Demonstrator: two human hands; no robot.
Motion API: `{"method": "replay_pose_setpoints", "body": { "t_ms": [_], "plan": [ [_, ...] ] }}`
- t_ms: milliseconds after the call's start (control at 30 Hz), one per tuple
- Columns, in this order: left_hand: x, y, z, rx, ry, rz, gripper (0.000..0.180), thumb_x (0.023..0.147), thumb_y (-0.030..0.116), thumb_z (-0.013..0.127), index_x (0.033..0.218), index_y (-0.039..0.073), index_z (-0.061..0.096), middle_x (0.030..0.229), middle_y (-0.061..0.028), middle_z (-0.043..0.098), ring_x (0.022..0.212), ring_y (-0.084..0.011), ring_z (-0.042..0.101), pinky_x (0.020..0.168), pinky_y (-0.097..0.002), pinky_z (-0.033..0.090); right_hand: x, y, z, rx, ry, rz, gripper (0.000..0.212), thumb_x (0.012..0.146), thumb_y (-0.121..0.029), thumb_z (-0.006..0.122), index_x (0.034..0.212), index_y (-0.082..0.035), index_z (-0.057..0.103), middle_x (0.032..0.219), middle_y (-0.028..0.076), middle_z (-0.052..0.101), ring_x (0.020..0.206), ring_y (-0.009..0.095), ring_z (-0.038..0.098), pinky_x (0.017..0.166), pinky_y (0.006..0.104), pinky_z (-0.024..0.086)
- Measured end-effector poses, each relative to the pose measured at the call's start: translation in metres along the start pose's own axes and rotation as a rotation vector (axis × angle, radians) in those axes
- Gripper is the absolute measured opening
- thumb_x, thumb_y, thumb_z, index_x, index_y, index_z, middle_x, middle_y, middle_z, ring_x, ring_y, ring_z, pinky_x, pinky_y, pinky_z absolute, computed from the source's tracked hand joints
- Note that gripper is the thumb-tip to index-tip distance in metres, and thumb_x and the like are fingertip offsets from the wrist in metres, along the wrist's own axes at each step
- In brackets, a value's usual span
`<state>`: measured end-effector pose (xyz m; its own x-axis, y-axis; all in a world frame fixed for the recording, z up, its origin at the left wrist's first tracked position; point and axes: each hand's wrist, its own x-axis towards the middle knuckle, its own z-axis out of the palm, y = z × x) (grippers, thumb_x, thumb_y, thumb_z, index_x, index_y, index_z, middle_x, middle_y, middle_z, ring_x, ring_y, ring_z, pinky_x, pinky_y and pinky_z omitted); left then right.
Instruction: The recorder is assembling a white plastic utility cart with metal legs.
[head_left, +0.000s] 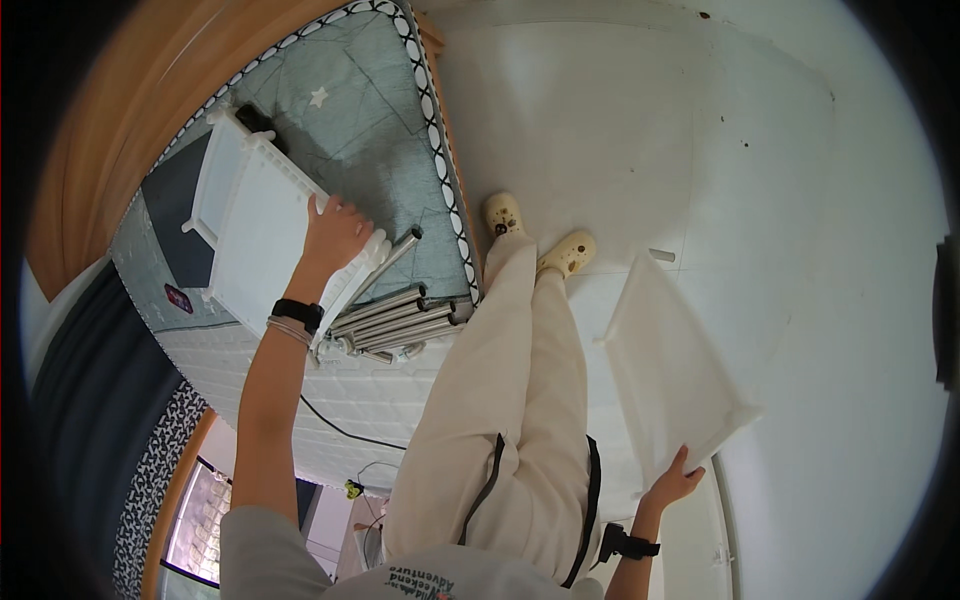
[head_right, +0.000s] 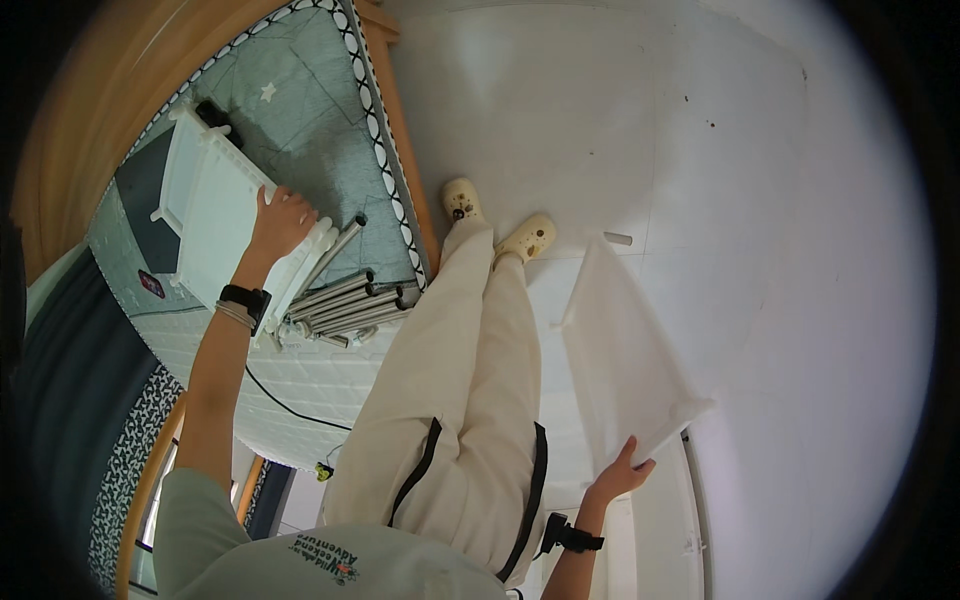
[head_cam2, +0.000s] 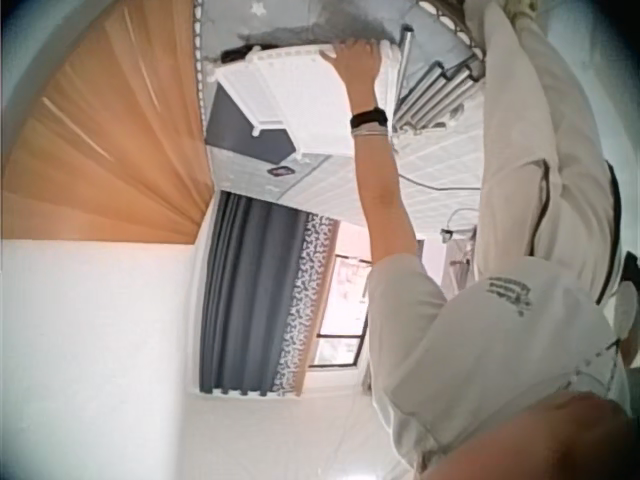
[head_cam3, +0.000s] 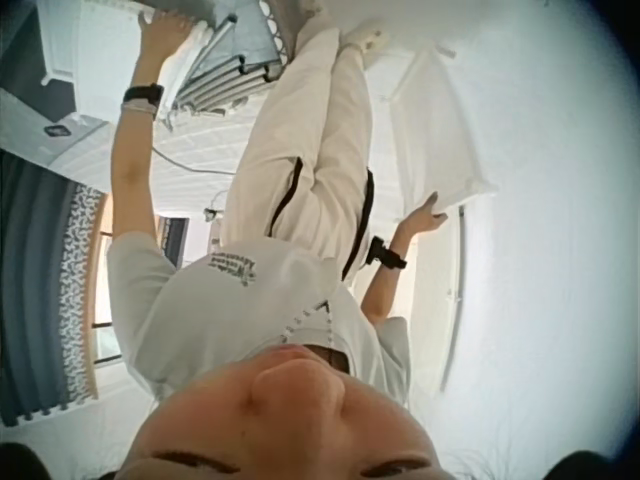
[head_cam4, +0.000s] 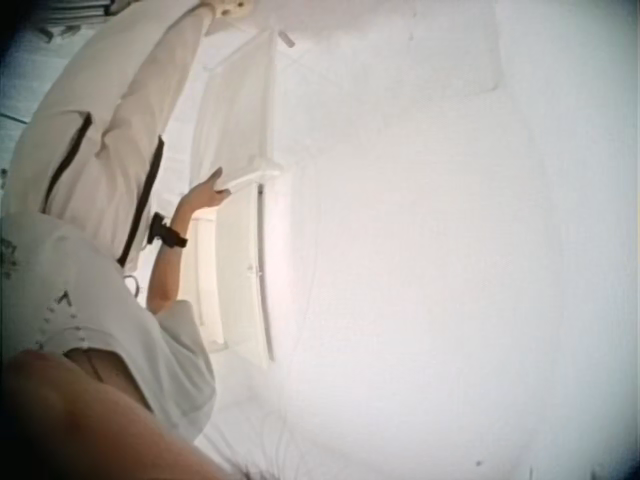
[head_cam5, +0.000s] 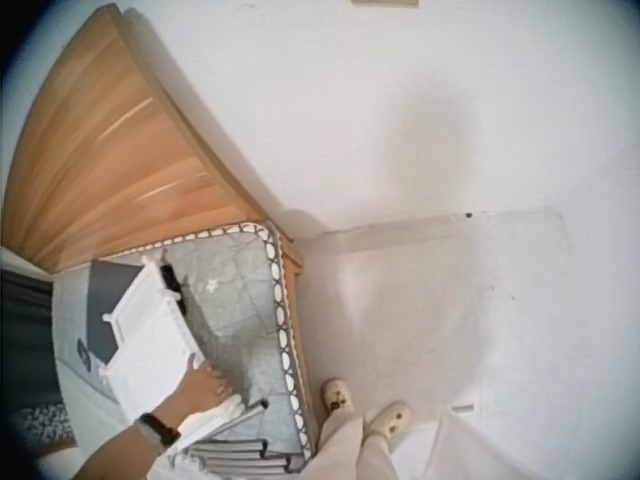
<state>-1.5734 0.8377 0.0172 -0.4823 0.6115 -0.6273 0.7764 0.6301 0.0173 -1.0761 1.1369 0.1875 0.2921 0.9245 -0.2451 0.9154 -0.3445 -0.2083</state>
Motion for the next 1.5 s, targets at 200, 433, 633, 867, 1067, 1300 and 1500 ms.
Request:
{"method": "replay_pose_setpoints", "body": {
  "t_ms": [200, 433, 633, 867, 1067, 1300, 1500],
  "plan": [
    [-0.05, 0.02, 0.029, 0.069, -0.04, 0.032, 0.026, 0.082, 0.03, 0.049, 0.074, 0.012, 0.066, 0.085, -0.0025, 0.059, 0.1, -0.0221, 0.046, 0.096, -0.06, 0.021, -0.002, 0.005, -0.002, -0.026, -0.004, 0.004, 0.028, 0.081, -0.019, 0.064, 0.078, 0.0, 0.044, 0.069, 0.003, 0.043, 0.061, 0.012, 0.042, 0.057, 0.0267, 0.04],
    [-0.111, 0.05, 0.06, 0.126, -0.133, 0.09, 0.026, 0.081, 0.03, 0.049, 0.085, 0.01, 0.065, 0.093, -0.0027, 0.057, 0.104, -0.0222, 0.043, 0.101, -0.0583, 0.017, -0.005, 0.015, 0.01, 0.014, -0.023, -0.069, 0.028, 0.08, -0.018, 0.064, 0.075, -0.001, 0.042, 0.067, 0.002, 0.041, 0.06, 0.011, 0.04, 0.056, 0.0253, 0.038],
    [-0.175, 0.061, 0.11, 0.144, -0.315, 0.1, 0.023, 0.08, 0.02, 0.049, 0.09, 0.007, 0.065, 0.104, -0.0083, 0.056, 0.117, -0.0235, 0.037, 0.105, -0.0579, 0.008, -0.01, -0.011, 0.007, -0.063, -0.072, -0.063, 0.027, 0.08, -0.018, 0.064, 0.079, 0.001, 0.045, 0.071, 0.003, 0.044, 0.064, 0.012, 0.042, 0.059, 0.0259, 0.039],
    [-0.2, 0.031, 0.14, 0.141, -0.36, 0.063, 0.022, 0.078, 0.021, 0.051, 0.087, 0.006, 0.066, 0.105, -0.0079, 0.057, 0.117, -0.0243, 0.038, 0.105, -0.0594, 0.007, -0.01, -0.02, 0.01, -0.063, -0.072, -0.061, 0.027, 0.08, -0.019, 0.064, 0.082, 0.002, 0.047, 0.074, 0.004, 0.045, 0.067, 0.013, 0.043, 0.062, 0.026, 0.039],
    [-0.129, 0.069, 0.104, -0.101, -0.244, -0.225, 0.028, 0.075, 0.018, 0.055, 0.1, 0.004, 0.056, 0.1, -0.0084, 0.055, 0.1, -0.0254, 0.049, 0.088, -0.0516, 0.036, -0.004, -0.023, 0.012, -0.113, -0.045, -0.105, 0.029, 0.079, -0.02, 0.065, 0.078, 0.003, 0.045, 0.072, 0.005, 0.046, 0.066, 0.014, 0.041, 0.061, 0.0272, 0.039],
    [-0.08, 0.108, 0.096, -0.232, -0.081, -0.079, 0.035, 0.074, 0.013, 0.055, 0.106, 0.001, 0.047, 0.099, -0.0128, 0.049, 0.091, -0.0277, 0.052, 0.072, -0.0389, 0.047, 0.017, -0.025, 0.021, -0.092, -0.03, -0.137, 0.031, 0.078, -0.018, 0.066, 0.074, 0.002, 0.042, 0.069, 0.003, 0.041, 0.065, 0.014, 0.038, 0.061, 0.0276, 0.038],
    [-0.121, 0.117, 0.132, -0.197, 0.03, -0.07, 0.053, 0.077, 0.013, 0.052, 0.126, -0.001, 0.035, 0.126, -0.0161, 0.038, 0.116, -0.0313, 0.039, 0.09, -0.045, 0.039, 0.051, -0.033, 0.025, -0.076, -0.044, -0.177, 0.034, 0.075, -0.015, 0.068, 0.068, 0.0, 0.039, 0.064, 0.001, 0.038, 0.061, 0.013, 0.035, 0.056, 0.0258, 0.034]
  ]
}}
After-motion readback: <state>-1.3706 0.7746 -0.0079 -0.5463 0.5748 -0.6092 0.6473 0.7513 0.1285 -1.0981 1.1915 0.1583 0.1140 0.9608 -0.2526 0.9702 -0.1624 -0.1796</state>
